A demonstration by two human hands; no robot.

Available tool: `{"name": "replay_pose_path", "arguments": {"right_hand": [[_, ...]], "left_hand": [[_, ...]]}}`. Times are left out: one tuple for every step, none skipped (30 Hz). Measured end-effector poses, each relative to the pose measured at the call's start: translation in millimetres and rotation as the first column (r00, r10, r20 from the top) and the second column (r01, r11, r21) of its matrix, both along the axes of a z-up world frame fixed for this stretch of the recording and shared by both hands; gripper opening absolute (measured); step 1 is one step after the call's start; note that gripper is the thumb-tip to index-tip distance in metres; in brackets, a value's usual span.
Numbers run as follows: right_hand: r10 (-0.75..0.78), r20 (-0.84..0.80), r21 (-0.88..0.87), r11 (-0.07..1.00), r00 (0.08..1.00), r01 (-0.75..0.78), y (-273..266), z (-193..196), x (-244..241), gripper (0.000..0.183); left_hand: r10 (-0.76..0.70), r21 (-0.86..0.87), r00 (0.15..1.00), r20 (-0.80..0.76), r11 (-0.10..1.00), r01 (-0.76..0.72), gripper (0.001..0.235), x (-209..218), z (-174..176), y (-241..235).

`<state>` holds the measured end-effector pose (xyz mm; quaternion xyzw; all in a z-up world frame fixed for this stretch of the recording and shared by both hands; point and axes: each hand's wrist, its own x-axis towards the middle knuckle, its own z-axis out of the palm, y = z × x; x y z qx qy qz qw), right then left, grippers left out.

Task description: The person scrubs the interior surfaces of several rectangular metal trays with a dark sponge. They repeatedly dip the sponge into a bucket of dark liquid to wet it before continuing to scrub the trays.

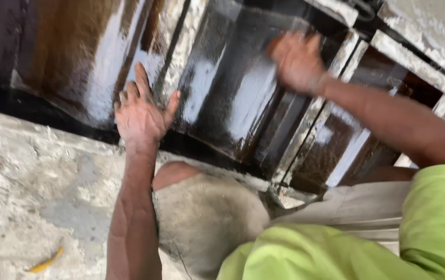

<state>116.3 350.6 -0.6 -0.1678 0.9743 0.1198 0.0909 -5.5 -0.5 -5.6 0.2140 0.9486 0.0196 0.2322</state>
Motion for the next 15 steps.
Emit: {"name": "replay_pose_path", "arguments": {"right_hand": [[-0.269,0.098,-0.027,0.962,0.958,0.273,22,-8,-9,0.056],[-0.523,0.171,-0.018,0.846,0.835,0.533,52,-12,-24,0.086],[-0.532,0.163,-0.012,0.841,0.831,0.541,10,23,-29,0.086],[-0.723,0.478,-0.136,0.499,0.498,0.856,-27,64,-33,0.067],[-0.641,0.761,-0.097,0.042,0.101,0.994,-58,111,-31,0.054],[-0.642,0.762,-0.086,0.041,0.092,0.995,-56,104,-18,0.054],[-0.618,0.763,0.100,0.402,0.190,0.910,-55,97,-5,0.049],[-0.558,0.785,0.266,0.696,0.269,0.667,-55,90,6,0.054],[-0.557,0.789,0.273,0.697,0.261,0.663,-44,81,5,0.054],[-0.590,0.677,0.382,0.793,0.440,0.475,-33,71,2,0.043],[-0.551,0.560,0.503,0.819,0.618,0.275,-22,61,-1,0.038],[-0.545,0.570,0.500,0.824,0.615,0.267,-16,49,9,0.038],[-0.577,0.551,0.516,0.804,0.604,0.297,-10,35,19,0.014],[-0.608,0.528,0.531,0.781,0.593,0.328,-3,22,28,0.014],[-0.602,0.536,0.529,0.786,0.592,0.320,-1,-15,52,0.014]], "left_hand": [[-0.018,-0.002,0.996,-0.084,1.000,0.018,0.098,4,-7,-4],[-0.040,0.012,0.981,-0.188,0.999,0.043,0.100,0,-15,0],[-0.047,0.022,0.980,-0.192,0.998,0.052,0.100,1,-14,-1],[-0.030,0.047,0.979,-0.202,0.998,0.041,0.100,3,-14,-2],[-0.013,0.072,0.977,-0.213,0.997,0.029,0.099,4,-15,-3],[-0.015,0.073,0.979,-0.202,0.997,0.030,0.099,4,-15,-2],[-0.017,0.067,0.979,-0.203,0.997,0.031,0.098,4,-16,-1],[-0.016,0.059,0.979,-0.203,0.998,0.028,0.098,4,-17,-2],[-0.014,0.058,0.981,-0.192,0.998,0.026,0.098,4,-17,-2],[-0.021,0.048,0.979,-0.203,0.998,0.031,0.099,4,-18,-3],[-0.027,0.038,0.977,-0.213,0.999,0.036,0.100,4,-18,-4],[-0.025,0.031,0.979,-0.203,0.999,0.032,0.100,6,-21,-7],[-0.032,0.064,0.970,-0.242,0.997,0.049,0.100,8,-25,-10],[-0.036,0.098,0.958,-0.283,0.993,0.066,0.101,8,-30,-11],[-0.033,0.092,0.961,-0.276,0.994,0.060,0.101,3,-30,-10]]}}
